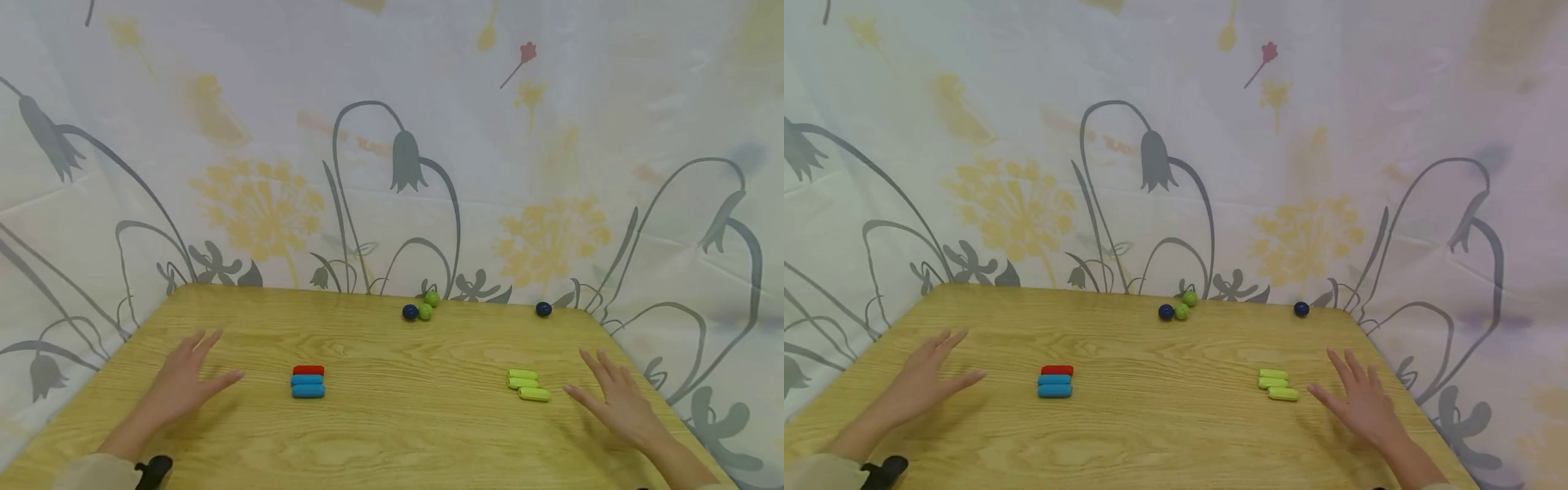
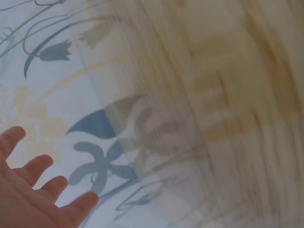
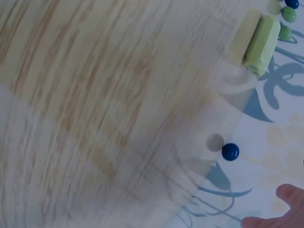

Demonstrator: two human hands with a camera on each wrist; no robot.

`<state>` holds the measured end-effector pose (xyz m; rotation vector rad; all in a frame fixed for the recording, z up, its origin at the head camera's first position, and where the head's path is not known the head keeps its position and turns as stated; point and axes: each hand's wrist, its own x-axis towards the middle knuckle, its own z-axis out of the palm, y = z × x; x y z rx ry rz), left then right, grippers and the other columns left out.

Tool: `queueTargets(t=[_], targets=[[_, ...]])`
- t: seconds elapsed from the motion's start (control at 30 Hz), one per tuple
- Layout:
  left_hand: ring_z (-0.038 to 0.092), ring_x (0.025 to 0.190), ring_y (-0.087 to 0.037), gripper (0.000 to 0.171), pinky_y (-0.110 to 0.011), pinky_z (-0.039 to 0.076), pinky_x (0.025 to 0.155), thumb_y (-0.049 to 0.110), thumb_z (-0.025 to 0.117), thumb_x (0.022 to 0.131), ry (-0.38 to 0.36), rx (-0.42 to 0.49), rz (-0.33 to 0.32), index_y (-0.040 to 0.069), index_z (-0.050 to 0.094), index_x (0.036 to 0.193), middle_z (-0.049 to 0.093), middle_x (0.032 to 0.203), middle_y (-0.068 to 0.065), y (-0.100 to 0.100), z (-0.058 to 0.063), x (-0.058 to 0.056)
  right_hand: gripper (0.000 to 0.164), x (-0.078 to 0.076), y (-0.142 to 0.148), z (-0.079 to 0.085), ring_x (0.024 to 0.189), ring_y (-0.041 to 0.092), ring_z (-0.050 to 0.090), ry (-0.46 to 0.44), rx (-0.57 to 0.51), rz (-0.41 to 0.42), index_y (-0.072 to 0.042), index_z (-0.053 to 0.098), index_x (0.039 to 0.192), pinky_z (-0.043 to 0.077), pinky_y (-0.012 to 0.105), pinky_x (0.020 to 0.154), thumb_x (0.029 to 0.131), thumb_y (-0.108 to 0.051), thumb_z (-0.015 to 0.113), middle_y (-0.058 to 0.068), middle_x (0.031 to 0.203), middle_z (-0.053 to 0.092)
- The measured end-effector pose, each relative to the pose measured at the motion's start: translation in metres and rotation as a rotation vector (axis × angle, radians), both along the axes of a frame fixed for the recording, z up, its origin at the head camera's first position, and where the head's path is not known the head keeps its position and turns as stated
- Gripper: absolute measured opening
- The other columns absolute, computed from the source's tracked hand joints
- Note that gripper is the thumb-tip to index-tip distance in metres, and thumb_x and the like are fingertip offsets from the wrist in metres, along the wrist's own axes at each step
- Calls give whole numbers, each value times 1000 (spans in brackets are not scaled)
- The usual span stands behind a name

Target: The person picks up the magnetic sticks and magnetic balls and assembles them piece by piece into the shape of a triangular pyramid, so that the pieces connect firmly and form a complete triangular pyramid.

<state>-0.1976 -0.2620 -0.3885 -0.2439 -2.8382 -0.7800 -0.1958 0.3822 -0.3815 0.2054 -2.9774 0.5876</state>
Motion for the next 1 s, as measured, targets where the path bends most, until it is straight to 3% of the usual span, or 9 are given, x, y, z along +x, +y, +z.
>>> queueTargets(t=[0.13,0.3,0.63,1.0], targets=[[22,121,-58,84,-70,24,88,45,64,85,-24,81,-35,-6,29,141,23,139,-37,11,0,-5,80,-2,-3,-1,122,64,5,17,-63,23,-2,7,148,12,77,84,94,-41,51,39,143,3],[31,121,-52,76,-64,31,89,43,64,86,-61,150,-77,-5,36,138,34,136,-32,24,0,-12,80,-6,-6,-1,120,63,15,54,-68,31,2,12,147,18,75,84,93,-39,54,41,141,10],[44,116,-44,54,-51,41,90,29,65,88,-142,284,-173,-3,50,129,48,128,-23,53,-3,-27,77,-12,-9,-2,121,59,20,54,-134,48,6,16,145,22,71,86,93,-35,56,38,141,18],[52,104,-36,41,-46,45,84,22,63,90,-270,344,-255,-3,56,122,56,119,-19,70,-11,-44,75,-20,-11,-4,121,58,21,25,-180,54,5,16,145,23,71,86,94,-34,55,38,140,20]])
